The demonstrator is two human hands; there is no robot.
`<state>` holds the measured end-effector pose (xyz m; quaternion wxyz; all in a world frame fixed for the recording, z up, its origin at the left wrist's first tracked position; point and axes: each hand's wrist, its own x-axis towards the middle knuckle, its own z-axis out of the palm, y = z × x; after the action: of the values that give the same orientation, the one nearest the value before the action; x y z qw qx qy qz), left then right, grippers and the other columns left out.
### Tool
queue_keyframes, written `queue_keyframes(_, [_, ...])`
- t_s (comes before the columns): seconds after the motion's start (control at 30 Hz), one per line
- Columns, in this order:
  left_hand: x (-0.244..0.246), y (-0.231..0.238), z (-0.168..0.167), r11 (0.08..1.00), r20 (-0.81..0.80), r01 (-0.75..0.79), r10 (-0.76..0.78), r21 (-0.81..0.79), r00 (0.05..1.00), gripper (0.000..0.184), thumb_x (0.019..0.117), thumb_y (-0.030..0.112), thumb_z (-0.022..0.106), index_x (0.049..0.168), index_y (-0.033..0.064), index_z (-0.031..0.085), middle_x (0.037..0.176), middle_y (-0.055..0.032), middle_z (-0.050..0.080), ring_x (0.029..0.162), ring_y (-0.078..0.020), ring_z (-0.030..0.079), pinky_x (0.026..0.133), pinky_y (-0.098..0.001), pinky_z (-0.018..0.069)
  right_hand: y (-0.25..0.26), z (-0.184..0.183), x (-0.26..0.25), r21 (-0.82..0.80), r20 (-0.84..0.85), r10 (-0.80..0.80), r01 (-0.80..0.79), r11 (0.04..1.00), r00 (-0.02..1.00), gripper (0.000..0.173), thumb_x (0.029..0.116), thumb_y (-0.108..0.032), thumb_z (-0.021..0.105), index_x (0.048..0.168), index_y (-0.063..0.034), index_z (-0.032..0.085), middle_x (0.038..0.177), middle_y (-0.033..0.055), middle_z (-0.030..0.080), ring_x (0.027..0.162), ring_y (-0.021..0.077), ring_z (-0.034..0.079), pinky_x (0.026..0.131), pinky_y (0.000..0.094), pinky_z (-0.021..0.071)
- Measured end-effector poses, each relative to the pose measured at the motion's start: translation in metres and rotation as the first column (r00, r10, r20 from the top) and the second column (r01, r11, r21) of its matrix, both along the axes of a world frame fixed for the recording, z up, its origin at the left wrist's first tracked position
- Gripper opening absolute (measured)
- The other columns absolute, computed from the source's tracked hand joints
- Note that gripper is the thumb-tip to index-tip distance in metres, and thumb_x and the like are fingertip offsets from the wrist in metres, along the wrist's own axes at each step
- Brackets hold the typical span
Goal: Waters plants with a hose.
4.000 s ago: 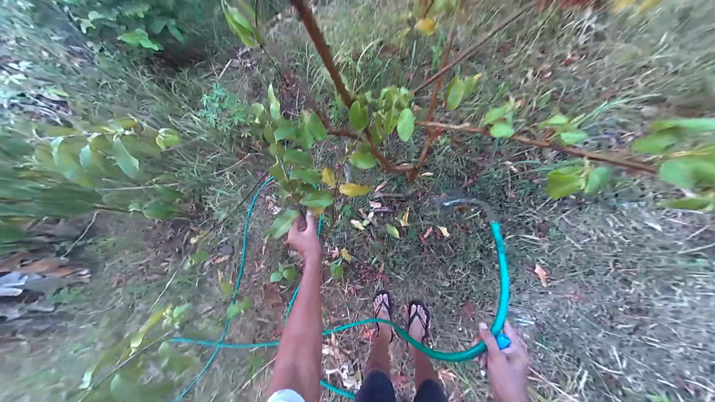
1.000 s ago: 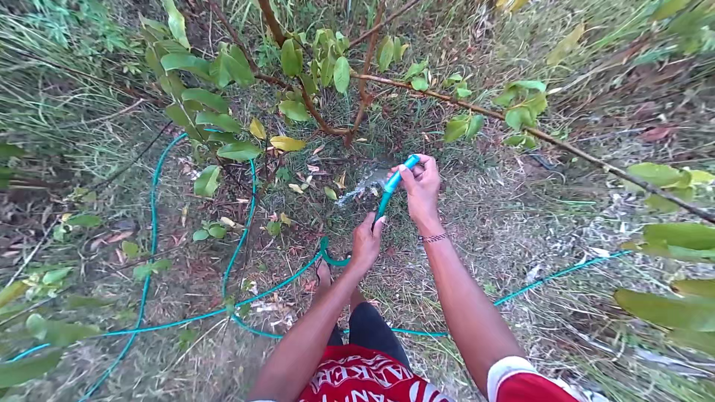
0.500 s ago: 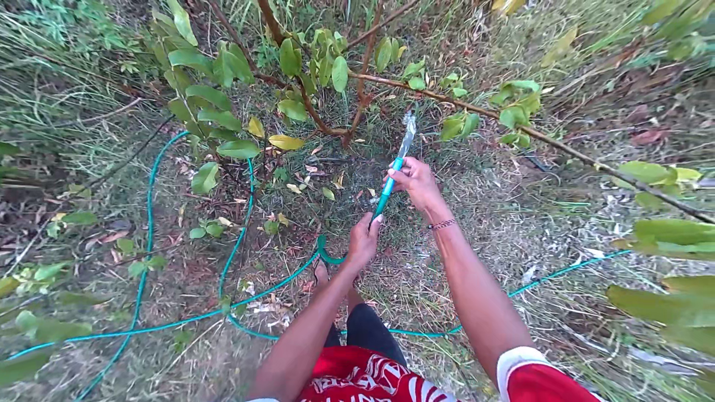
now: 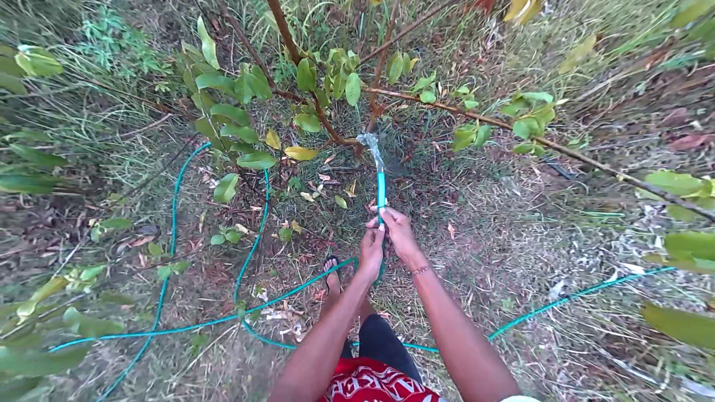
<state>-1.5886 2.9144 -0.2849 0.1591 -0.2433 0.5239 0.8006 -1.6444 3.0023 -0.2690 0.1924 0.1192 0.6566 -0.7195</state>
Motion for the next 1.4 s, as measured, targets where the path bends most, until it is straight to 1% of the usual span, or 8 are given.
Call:
queue_keyframes(0.2, [0.003, -0.007, 0.000, 0.984, 0.037, -0.071, 0.078, -0.166, 0.996, 0.047, 0.0972, 0.023, 0.070, 0.129, -0.0027, 0.047, 0.116, -0.0172, 0.063, 0.104, -0.0202, 0.065, 0.090, -0.0373, 0.0567, -0.010, -0.003, 0.008, 0.022, -0.081, -0.130, 0.133, 0.991, 0.988, 0.031, 0.1097, -0.017, 0.044, 0.116, 0.0023, 0.067, 0.071, 0.0062, 0.061, 0.063, 0.0158, 0.062, 0.068, 0.0347, 0.0589])
queue_keyframes(0.37, [-0.058, -0.038, 0.034, 0.963, -0.057, -0.095, 0.083, -0.251, 0.995, 0.049, 0.1013, 0.021, 0.060, 0.141, -0.0033, 0.046, 0.137, -0.0222, 0.057, 0.125, -0.0292, 0.058, 0.107, -0.0468, 0.0486, -0.006, -0.002, 0.012, 0.140, -0.121, -0.111, 0.127, 0.982, 0.986, 0.034, 0.1099, -0.020, 0.043, 0.122, 0.0029, 0.065, 0.073, 0.0065, 0.062, 0.059, 0.0167, 0.062, 0.058, 0.0347, 0.0589])
queue_keyframes(0.53, [-0.129, -0.009, 0.053, 0.997, -0.014, 0.026, -0.027, -0.079, 1.000, 0.039, 0.1092, 0.031, 0.050, 0.136, 0.0016, 0.049, 0.098, -0.0145, 0.070, 0.080, -0.0214, 0.070, 0.075, -0.0365, 0.0606, -0.014, -0.011, 0.030, 0.348, -0.196, -0.093, 0.158, 0.924, 0.976, 0.032, 0.1088, -0.026, 0.048, 0.118, -0.0030, 0.068, 0.070, 0.0033, 0.061, 0.056, 0.0133, 0.058, 0.055, 0.0329, 0.0545])
queue_keyframes(0.7, [-0.133, 0.010, 0.062, 1.000, -0.003, 0.020, -0.020, 0.015, 1.000, 0.036, 0.1129, 0.030, 0.037, 0.097, 0.0049, 0.057, 0.063, 0.0027, 0.043, 0.047, -0.0061, 0.040, 0.046, -0.0189, 0.0405, -0.018, -0.008, 0.038, 0.518, -0.318, -0.131, 0.288, 0.805, 0.939, 0.032, 0.1069, -0.025, 0.050, 0.121, -0.0040, 0.070, 0.076, 0.0064, 0.066, 0.064, 0.0155, 0.061, 0.064, 0.0382, 0.0543])
queue_keyframes(0.83, [-0.134, 0.002, 0.063, 0.974, 0.041, 0.100, -0.110, 0.201, 0.993, 0.040, 0.1131, 0.037, 0.033, 0.088, 0.0109, 0.050, 0.056, 0.0055, 0.036, 0.043, -0.0060, 0.036, 0.044, -0.0201, 0.0378, -0.014, 0.005, 0.040, 0.097, -0.131, -0.267, 0.280, 0.955, 0.955, 0.031, 0.1099, -0.026, 0.045, 0.107, -0.0041, 0.066, 0.061, -0.0011, 0.044, 0.047, 0.0094, 0.041, 0.045, 0.0277, 0.0393])
queue_keyframes(1.0, [-0.136, -0.009, 0.055, 0.825, 0.045, 0.212, -0.275, 0.524, 0.960, 0.046, 0.1119, 0.047, 0.023, 0.088, 0.0164, 0.048, 0.053, 0.0078, 0.037, 0.040, -0.0051, 0.038, 0.042, -0.0194, 0.0393, -0.003, 0.025, 0.043, -0.371, 0.215, -0.259, 0.324, 0.870, 0.942, 0.035, 0.1117, -0.032, 0.038, 0.101, -0.0052, 0.059, 0.056, -0.0042, 0.040, 0.041, 0.0066, 0.039, 0.040, 0.0233, 0.0395])
queue_keyframes(1.2, [-0.123, 0.010, 0.069, 0.996, 0.082, 0.081, -0.084, 0.032, 0.993, 0.031, 0.1110, 0.024, 0.046, 0.129, 0.0000, 0.054, 0.085, -0.0107, 0.064, 0.070, -0.0200, 0.067, 0.066, -0.0349, 0.0605, 0.008, 0.005, 0.037, 0.522, -0.147, -0.150, 0.206, 0.828, 0.978, 0.036, 0.1090, -0.030, 0.048, 0.107, -0.0029, 0.071, 0.066, 0.0064, 0.058, 0.055, 0.0189, 0.054, 0.056, 0.0403, 0.0495])
queue_keyframes(1.4, [-0.122, 0.024, 0.083, 0.998, 0.084, -0.030, 0.026, 0.046, 0.996, 0.029, 0.1129, 0.028, 0.038, 0.105, 0.0052, 0.053, 0.065, 0.0024, 0.041, 0.047, -0.0076, 0.041, 0.045, -0.0212, 0.0422, -0.006, 0.015, 0.039, 0.601, -0.250, -0.140, 0.267, 0.754, 0.958, 0.031, 0.1077, -0.026, 0.051, 0.104, -0.0016, 0.069, 0.072, 0.0096, 0.063, 0.065, 0.0225, 0.063, 0.066, 0.0459, 0.0549])
